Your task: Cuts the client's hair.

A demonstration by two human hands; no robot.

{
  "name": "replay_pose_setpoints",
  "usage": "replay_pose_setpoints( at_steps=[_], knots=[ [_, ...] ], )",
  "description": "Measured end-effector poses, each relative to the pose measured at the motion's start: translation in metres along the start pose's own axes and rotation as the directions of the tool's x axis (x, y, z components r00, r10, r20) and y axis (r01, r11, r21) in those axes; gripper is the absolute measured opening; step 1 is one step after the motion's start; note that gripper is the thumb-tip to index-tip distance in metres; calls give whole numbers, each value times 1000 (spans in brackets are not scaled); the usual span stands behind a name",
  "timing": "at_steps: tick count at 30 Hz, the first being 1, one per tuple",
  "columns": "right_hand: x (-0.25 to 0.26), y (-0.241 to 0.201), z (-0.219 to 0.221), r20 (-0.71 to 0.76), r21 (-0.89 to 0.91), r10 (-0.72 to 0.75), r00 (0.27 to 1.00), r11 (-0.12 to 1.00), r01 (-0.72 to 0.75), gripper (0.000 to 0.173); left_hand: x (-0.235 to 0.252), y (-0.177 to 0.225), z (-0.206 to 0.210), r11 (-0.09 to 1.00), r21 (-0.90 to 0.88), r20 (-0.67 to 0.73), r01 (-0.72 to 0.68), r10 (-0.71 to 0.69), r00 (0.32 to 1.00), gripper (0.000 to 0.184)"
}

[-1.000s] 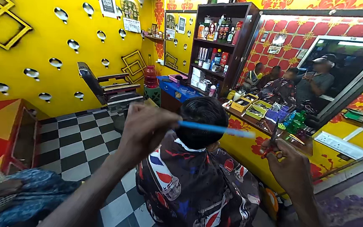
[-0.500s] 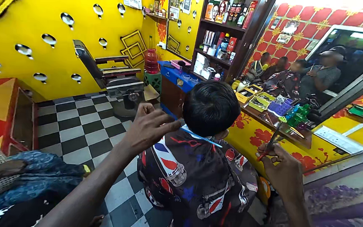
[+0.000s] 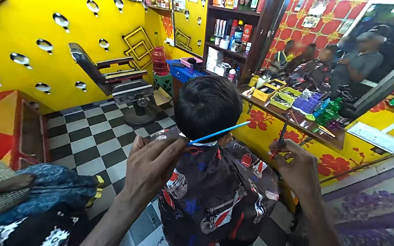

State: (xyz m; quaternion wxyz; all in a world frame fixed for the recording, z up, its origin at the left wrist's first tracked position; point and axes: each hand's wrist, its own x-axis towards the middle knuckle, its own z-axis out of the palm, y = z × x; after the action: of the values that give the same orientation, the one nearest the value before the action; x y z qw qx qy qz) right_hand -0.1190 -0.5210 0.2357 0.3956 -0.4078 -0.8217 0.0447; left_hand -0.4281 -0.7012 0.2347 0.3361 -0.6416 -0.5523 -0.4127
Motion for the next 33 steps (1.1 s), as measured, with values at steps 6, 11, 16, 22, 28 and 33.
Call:
replay_pose_setpoints(
  at_steps=[6,11,16,22,28,33],
  knots=[
    [40,21,-7,78,28,-206,975,979,204,22,-42,23,30,985,16,1,173,-173,985,25],
    [85,10,-33,163,-110,-443,881,880,463,23,-62,37,42,850,-230,48,473,-475,878,32],
    [108,-16,-56,194,-271,-652,733,682,679,23,-56,38,45,798,-358,-37,485,-531,847,34],
    [106,-44,-67,259,-487,-713,652,486,725,22,-44,46,50,853,-292,-214,433,-499,840,31],
    [98,-57,-56,320,-556,-752,576,343,757,21,-40,41,57,888,-259,-353,381,-454,818,30],
    [93,-71,-44,349,-605,-718,602,318,730,26,-36,41,53,918,-180,-415,354,-398,818,28]
  ],
)
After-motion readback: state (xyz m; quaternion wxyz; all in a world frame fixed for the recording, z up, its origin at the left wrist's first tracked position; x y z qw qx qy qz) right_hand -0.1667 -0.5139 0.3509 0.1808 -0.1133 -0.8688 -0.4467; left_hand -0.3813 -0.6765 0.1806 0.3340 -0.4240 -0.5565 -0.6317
